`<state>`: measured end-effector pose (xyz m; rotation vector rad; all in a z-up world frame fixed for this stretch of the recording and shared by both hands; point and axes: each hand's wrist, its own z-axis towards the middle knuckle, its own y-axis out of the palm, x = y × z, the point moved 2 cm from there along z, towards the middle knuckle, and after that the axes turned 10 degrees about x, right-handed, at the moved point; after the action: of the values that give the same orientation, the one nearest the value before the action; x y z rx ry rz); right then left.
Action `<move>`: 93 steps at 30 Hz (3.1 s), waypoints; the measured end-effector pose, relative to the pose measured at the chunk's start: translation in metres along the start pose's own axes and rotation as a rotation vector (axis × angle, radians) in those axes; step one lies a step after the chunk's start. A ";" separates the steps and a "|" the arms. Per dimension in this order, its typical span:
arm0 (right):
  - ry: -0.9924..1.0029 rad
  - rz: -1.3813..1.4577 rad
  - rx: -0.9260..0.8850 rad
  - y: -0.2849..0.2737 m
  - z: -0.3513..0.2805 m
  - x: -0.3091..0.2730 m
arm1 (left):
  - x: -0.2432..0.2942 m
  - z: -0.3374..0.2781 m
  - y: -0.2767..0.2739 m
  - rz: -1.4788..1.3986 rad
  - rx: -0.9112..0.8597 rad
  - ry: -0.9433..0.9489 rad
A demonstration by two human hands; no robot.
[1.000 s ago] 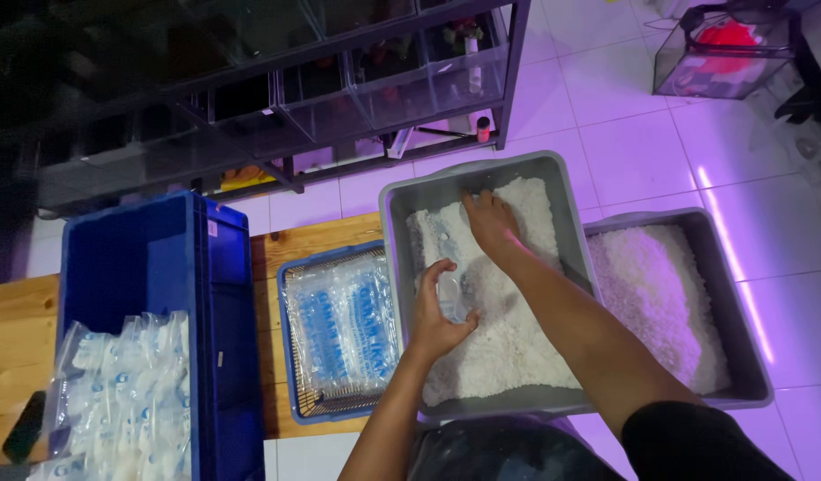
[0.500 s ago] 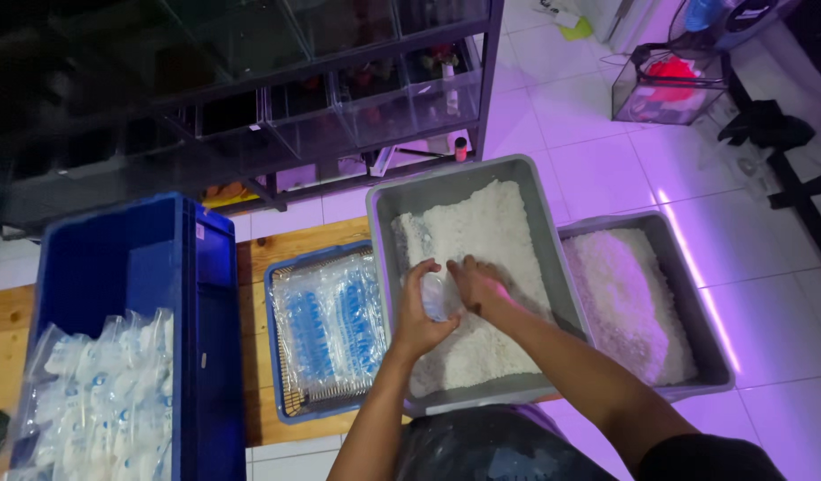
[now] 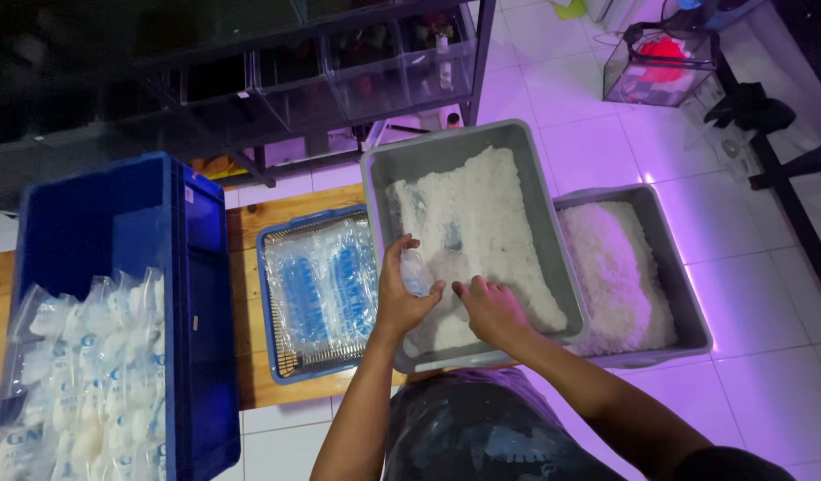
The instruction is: The person scoops white granular material from a bin into plastic bags using a cup and places the bags into a blue crate.
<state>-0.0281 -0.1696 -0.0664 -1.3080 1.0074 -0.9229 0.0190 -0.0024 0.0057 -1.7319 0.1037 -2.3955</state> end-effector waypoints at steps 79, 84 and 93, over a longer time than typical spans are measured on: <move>0.113 0.012 -0.088 0.009 0.010 0.046 | 0.010 -0.007 0.014 0.027 -0.002 0.035; 0.085 0.055 -0.201 -0.012 -0.007 0.039 | 0.015 -0.013 0.003 0.027 0.040 0.048; 0.341 0.638 -0.179 -0.060 0.011 0.063 | 0.024 -0.014 -0.012 0.020 0.063 0.027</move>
<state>0.0033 -0.2289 -0.0104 -0.8839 1.6799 -0.5729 -0.0032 0.0044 0.0254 -1.6639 0.0487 -2.3815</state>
